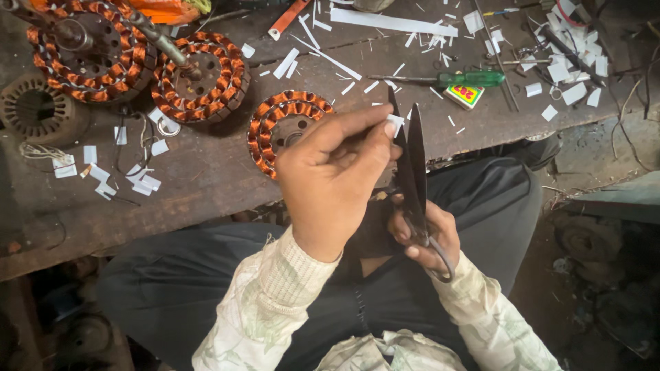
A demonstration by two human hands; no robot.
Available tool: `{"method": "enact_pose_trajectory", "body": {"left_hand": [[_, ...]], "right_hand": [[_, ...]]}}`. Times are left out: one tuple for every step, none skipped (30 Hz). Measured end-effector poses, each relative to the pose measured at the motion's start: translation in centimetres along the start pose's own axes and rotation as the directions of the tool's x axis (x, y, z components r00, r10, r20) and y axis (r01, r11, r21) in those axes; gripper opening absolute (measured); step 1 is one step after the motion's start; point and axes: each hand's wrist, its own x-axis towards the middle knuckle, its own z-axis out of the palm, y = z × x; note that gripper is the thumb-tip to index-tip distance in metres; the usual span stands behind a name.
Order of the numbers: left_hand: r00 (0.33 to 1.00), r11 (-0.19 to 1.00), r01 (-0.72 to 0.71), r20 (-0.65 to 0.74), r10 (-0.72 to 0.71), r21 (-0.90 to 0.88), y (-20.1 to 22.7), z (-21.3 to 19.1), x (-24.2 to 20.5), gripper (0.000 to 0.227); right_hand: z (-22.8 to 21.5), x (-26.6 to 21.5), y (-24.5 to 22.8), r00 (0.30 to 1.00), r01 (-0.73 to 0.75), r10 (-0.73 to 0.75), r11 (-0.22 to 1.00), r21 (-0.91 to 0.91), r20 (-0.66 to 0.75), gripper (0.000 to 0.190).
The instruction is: The person sits cross-legged on the floor and assembles a motor stator by inserting small white insulating pieces into the copper windings. They use a metal rod to press the pieces into place and scissors to cut a strip of white material into smaller pieces for insertion.
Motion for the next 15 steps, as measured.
{"method": "enact_pose_trajectory", "body": {"left_hand": [[1.000, 0.999, -0.020, 0.003, 0.020, 0.043, 0.0, -0.1, 0.0, 0.019], [0.999, 0.996, -0.038, 0.008, 0.038, 0.085, 0.0, -0.1, 0.0, 0.019], [0.998, 0.990, -0.056, 0.013, 0.055, 0.127, 0.0, -0.2, 0.0, 0.019], [0.999, 0.993, -0.052, 0.016, 0.051, 0.107, -0.1, -0.1, 0.0, 0.019], [0.999, 0.995, -0.048, 0.019, 0.046, 0.086, -0.2, -0.1, 0.0, 0.018], [0.999, 0.997, -0.041, 0.020, 0.040, 0.066, -0.3, -0.1, -0.1, 0.018], [0.999, 1.000, -0.017, 0.032, 0.017, 0.020, -0.4, -0.1, -0.2, 0.019], [0.999, 1.000, 0.007, 0.043, -0.006, -0.026, -0.5, -0.1, -0.3, 0.020], [0.998, 0.997, 0.032, 0.056, -0.028, -0.072, -0.6, -0.1, -0.5, 0.020], [0.998, 0.991, 0.063, 0.030, -0.060, -0.120, -0.8, 0.0, -0.5, 0.020], [0.996, 0.981, 0.093, 0.006, -0.093, -0.168, -1.0, 0.3, -0.6, 0.019], [0.992, 0.969, 0.119, -0.016, -0.125, -0.217, -1.2, 0.6, -0.6, 0.018], [0.990, 0.964, 0.120, -0.037, -0.132, -0.237, -1.3, 0.8, -0.6, 0.018], [0.989, 0.959, 0.117, -0.062, -0.138, -0.257, -1.4, 0.9, -0.8, 0.018], [0.986, 0.954, 0.114, -0.086, -0.143, -0.277, -1.5, 1.1, -0.9, 0.017]], "right_hand": [[0.0, 0.1, -0.1, 1.000, 0.006, -0.006, 1.000, 0.017, 0.008, 0.074], [-0.1, 0.1, 0.0, 1.000, 0.012, -0.012, 1.000, -0.006, 0.007, 0.073], [-0.3, 0.1, 0.2, 1.000, 0.019, -0.019, 0.999, -0.029, 0.007, 0.072], [-0.2, 0.4, 0.1, 1.000, 0.028, -0.028, 0.998, -0.054, 0.007, 0.071], [-0.1, 0.7, -0.1, 1.000, 0.012, -0.014, 0.991, -0.134, -0.012, 0.069], [0.0, 0.9, -0.3, 0.999, -0.009, 0.002, 0.978, -0.210, -0.032, 0.067], [0.2, 1.1, -0.5, 0.998, -0.031, 0.016, 0.958, -0.286, -0.053, 0.066], [0.6, 1.4, -0.7, 0.999, -0.026, 0.012, 0.961, -0.277, -0.052, 0.066], [0.9, 1.6, -0.9, 0.999, -0.021, 0.008, 0.963, -0.268, -0.052, 0.066], [1.3, 1.9, -1.2, 0.999, -0.013, -0.001, 0.965, -0.262, -0.051, 0.066], [1.6, 2.0, -1.5, 0.999, -0.018, 0.012, 0.985, -0.172, -0.033, 0.070], [1.9, 1.9, -1.7, 1.000, -0.023, 0.022, 0.996, -0.082, -0.014, 0.073], [2.2, 1.9, -2.0, 1.000, -0.030, 0.030, 1.000, 0.008, 0.007, 0.076], [2.4, 2.0, -2.1, 1.000, -0.012, 0.013, 1.000, -0.019, 0.012, 0.076], [2.5, 2.1, -2.3, 1.000, 0.005, -0.005, 0.999, -0.045, 0.017, 0.075]]}}
